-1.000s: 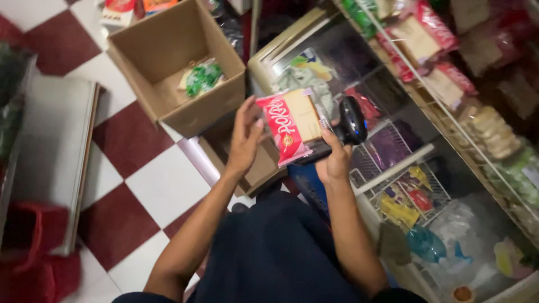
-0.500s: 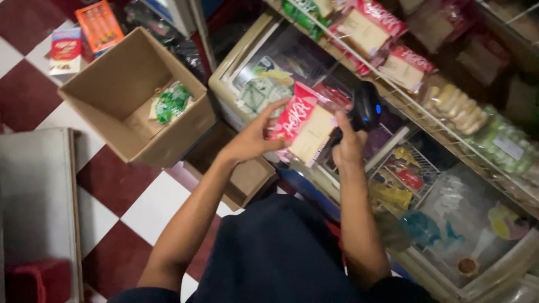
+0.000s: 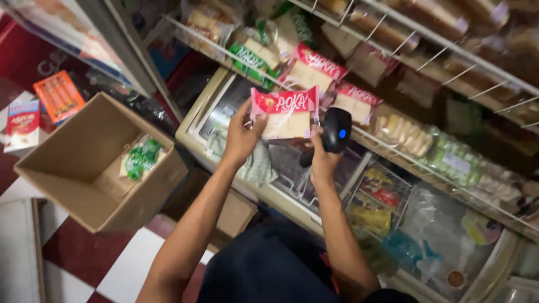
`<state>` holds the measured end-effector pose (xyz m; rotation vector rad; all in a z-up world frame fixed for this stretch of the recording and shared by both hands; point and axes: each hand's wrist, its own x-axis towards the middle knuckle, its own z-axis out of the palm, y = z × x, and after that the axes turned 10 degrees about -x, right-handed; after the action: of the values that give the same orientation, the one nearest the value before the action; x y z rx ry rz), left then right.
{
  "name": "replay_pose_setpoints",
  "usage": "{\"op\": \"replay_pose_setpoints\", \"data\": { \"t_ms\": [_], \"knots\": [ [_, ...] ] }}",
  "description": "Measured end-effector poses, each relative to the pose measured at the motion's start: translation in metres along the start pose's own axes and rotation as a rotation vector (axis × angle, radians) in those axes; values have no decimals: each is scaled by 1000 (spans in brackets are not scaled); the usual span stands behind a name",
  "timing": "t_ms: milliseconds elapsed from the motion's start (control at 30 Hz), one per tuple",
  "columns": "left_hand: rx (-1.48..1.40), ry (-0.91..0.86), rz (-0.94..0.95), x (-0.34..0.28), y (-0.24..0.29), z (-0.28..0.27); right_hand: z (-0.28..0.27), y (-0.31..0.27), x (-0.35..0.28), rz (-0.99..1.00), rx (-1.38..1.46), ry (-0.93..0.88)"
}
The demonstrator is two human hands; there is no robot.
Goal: The person scans barcodes on snack packages and bread items using a handheld scanner, placing items into a cardboard box, and then wipes down a refrigerator door with a cloth and cleaning spray.
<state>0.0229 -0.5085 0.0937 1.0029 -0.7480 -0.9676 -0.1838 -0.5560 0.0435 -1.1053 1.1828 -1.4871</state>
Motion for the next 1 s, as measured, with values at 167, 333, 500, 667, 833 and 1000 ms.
{"op": "replay_pose_setpoints", "data": {
  "t_ms": [167,333,500,667,833,1000],
  "knots": [
    [-14,67,-34,64,-3,25,5,-19,24,14,-109,-66],
    [239,-273,523,99,-18,29,17,-15,50,-8,-63,-31],
    [414,-126,473,106,-10,40,22,-12,62,-46,-110,39],
    [774,-72,144,104,-2,50,32,-14,57,-83,-41,-22],
    [727,-303,610,119,-18,37,26,-20,64,20,-249,4],
    [848,-224,430,125,-31,40,26,-31,68,41,-536,-51]
  ]
}}
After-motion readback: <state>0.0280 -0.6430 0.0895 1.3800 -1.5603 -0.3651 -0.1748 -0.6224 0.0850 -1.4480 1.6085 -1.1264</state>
